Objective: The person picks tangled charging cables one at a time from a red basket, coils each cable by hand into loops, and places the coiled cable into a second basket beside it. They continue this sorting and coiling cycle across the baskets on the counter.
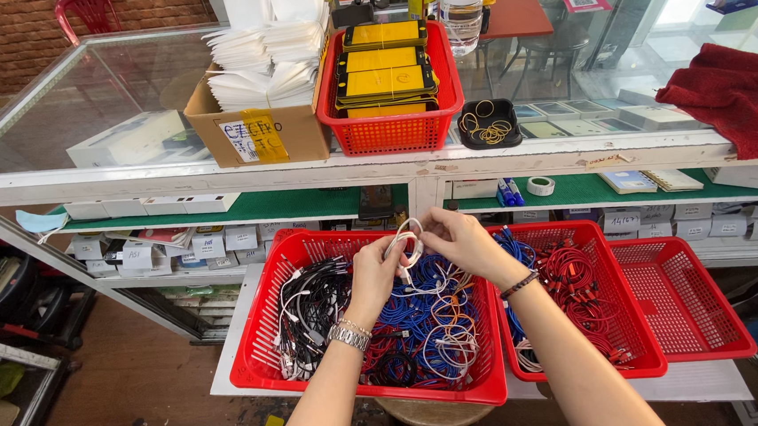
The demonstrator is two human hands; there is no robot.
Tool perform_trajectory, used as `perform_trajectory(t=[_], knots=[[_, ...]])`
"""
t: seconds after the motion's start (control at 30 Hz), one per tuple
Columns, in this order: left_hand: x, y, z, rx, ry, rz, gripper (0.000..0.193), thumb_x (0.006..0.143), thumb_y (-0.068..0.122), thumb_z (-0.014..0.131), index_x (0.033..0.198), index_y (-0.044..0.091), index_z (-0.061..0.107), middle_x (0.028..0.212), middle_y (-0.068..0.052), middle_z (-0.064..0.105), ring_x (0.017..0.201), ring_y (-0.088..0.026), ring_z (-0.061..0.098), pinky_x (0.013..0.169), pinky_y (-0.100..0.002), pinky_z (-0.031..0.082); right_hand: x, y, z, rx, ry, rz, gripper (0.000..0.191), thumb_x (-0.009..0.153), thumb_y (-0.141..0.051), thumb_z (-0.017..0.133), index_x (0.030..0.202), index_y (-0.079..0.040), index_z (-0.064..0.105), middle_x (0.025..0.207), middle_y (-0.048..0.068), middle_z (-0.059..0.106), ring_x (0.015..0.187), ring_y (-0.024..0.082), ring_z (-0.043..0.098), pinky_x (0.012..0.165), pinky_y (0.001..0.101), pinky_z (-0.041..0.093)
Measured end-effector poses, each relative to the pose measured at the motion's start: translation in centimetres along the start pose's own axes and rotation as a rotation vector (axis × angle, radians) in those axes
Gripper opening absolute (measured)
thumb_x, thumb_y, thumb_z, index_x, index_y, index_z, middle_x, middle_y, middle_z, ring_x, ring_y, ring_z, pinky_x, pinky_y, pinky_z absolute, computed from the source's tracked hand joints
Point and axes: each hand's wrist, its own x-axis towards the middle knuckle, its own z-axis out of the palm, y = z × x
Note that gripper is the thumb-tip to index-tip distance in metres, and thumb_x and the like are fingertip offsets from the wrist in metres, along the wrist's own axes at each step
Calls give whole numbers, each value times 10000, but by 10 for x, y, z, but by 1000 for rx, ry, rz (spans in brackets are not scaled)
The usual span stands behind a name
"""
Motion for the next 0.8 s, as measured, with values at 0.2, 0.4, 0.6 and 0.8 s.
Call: perform_trajectory(t=[0.2,0.4,0.6,0.8], knots=[[7,-13,-1,-685,-97,-190,261,1005,195,644,1083,-22,766,728,2,687,635,-82,620,583,-220,500,-10,18,39,-122,292,-234,120,967,-110,654,1044,-18,664,1133,144,664,1061,199,642,923,305,521],[1,-19,-6,-905,-124,-350,222,1018,200,636,995,0,728,738,-1,680,674,-83,634,612,-225,516,-23,17,49,1088,149,314,337,1028,-211,449,1351,-157,529,1276,137,653,1153,201,639,1005,366,514],[-8,-13,-11,-974,-183,-338,275,1017,232,636,1092,-16,727,696,45,625,655,-52,592,593,-199,488,-32,15,39,1233,21,316,414,1073,-250,450,1363,24,558,1275,122,648,1132,201,647,993,381,510],[-15,-5,-18,-1048,-433,-355,372,1033,234,630,1220,-81,693,674,78,560,685,-39,576,608,-179,464,-30,23,33,371,304,122,438,966,-116,670,1368,-34,519,1142,117,620,1036,179,623,888,335,533]])
